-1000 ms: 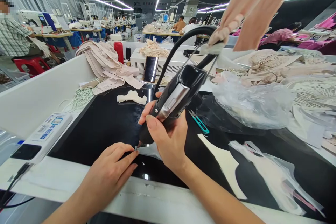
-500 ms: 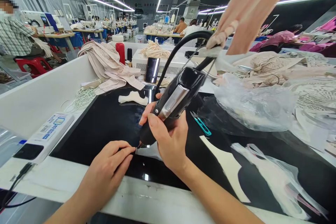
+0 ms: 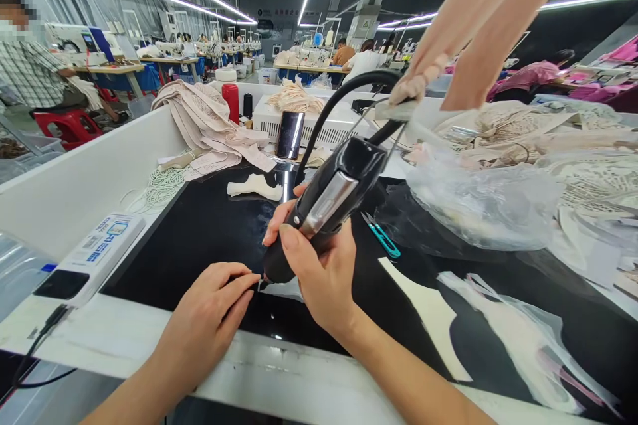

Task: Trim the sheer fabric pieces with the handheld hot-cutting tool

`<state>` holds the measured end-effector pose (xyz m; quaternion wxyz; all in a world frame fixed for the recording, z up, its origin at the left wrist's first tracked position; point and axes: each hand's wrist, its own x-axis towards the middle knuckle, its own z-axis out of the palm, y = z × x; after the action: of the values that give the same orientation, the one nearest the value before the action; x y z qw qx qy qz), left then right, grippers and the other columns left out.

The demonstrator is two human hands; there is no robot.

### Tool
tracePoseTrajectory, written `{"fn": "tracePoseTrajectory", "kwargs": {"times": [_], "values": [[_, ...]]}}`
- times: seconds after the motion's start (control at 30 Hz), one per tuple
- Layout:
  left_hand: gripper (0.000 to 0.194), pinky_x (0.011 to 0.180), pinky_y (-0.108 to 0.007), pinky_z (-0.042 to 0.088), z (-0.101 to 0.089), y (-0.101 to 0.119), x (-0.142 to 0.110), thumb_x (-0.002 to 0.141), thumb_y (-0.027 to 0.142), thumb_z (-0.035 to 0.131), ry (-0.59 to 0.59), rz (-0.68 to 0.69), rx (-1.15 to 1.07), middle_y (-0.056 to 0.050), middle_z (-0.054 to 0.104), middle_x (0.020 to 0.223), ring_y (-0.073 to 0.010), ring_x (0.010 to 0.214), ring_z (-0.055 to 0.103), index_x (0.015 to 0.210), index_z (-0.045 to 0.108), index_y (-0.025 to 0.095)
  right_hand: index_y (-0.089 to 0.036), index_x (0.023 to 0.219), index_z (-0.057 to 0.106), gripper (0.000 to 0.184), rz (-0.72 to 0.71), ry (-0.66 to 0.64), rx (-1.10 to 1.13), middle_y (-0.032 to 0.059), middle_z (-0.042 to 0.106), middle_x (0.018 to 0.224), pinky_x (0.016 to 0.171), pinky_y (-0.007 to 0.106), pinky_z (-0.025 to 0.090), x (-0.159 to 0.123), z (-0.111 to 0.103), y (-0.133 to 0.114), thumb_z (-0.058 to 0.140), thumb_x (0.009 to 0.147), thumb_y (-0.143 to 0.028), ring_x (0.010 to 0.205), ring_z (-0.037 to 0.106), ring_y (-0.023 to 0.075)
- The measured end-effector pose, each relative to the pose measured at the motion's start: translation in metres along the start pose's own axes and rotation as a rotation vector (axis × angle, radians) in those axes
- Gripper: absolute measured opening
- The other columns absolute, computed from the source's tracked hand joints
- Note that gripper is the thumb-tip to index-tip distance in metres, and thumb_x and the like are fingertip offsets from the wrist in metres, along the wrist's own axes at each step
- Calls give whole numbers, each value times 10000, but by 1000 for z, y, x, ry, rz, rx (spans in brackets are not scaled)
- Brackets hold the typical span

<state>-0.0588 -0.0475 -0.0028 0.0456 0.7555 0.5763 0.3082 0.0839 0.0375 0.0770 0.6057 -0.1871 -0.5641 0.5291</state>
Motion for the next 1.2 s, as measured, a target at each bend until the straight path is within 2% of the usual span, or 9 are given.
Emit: {"fn": "tracePoseTrajectory", "kwargs": {"times": [0.1,0.2,0.33,0.47,0.6,0.7,0.83,1.03,1.2], "values": [[305,952,-451,541,1,-1,-2,1015,189,469,-42,49,47,-96,625,1232,-261,1133,595,1268,634,229,-247,962,510,263,-12,-9,35,-55,636,755,551,240,528,3,-3,-5,693,785,-178,595,586,102],[298,960,-472,535,0,1,-3,1015,177,468,-45,96,73,-93,620,1235,-273,1145,586,1242,649,241,-246,949,518,258,-16,7,53,-54,640,736,503,231,500,6,-12,-14,713,787,-195,571,574,103],[249,925,-388,545,-6,6,2,1016,172,468,-123,163,-14,-79,635,1169,-238,1093,608,1133,682,224,-241,967,553,258,-31,58,11,-49,662,751,556,245,527,7,-31,-23,742,792,-225,590,604,106],[220,856,-310,544,-13,5,22,1033,192,459,-269,202,-141,-37,662,1074,-179,971,635,1054,675,229,-253,1027,566,302,-51,110,-35,-50,675,785,614,260,552,6,-46,-25,755,791,-240,622,627,111],[178,1013,-347,498,-15,-4,50,1022,225,522,-373,290,-195,-35,666,1186,-193,1135,602,1175,612,241,-256,1001,554,274,-58,116,-37,-56,671,771,605,254,538,3,-49,-25,739,802,-222,618,618,108],[322,1126,-374,436,-14,-8,66,969,231,625,-476,332,-279,-39,641,1312,-204,1308,518,1282,557,261,-250,955,534,249,-53,98,-32,-55,657,754,562,247,512,2,-45,-25,724,799,-210,596,596,107],[551,1142,-445,432,-15,-9,75,854,274,772,-596,286,-276,-79,576,1430,-264,1418,439,1357,548,279,-243,962,525,262,-44,84,-16,-52,641,766,571,257,526,1,-38,-24,715,789,-191,603,595,108],[676,1193,-563,312,-18,-11,75,772,325,843,-656,273,-212,-116,596,1423,-286,1439,425,1374,545,255,-247,942,490,292,-22,71,-22,-59,617,741,573,264,538,1,-31,-21,723,776,-191,599,584,108],[763,1185,-582,309,-18,-11,76,722,402,871,-675,279,-191,-150,587,1433,-317,1454,396,1387,542,225,-246,914,481,281,-10,72,-32,-56,614,742,573,269,539,2,-28,-19,710,763,-184,596,586,109]]}}
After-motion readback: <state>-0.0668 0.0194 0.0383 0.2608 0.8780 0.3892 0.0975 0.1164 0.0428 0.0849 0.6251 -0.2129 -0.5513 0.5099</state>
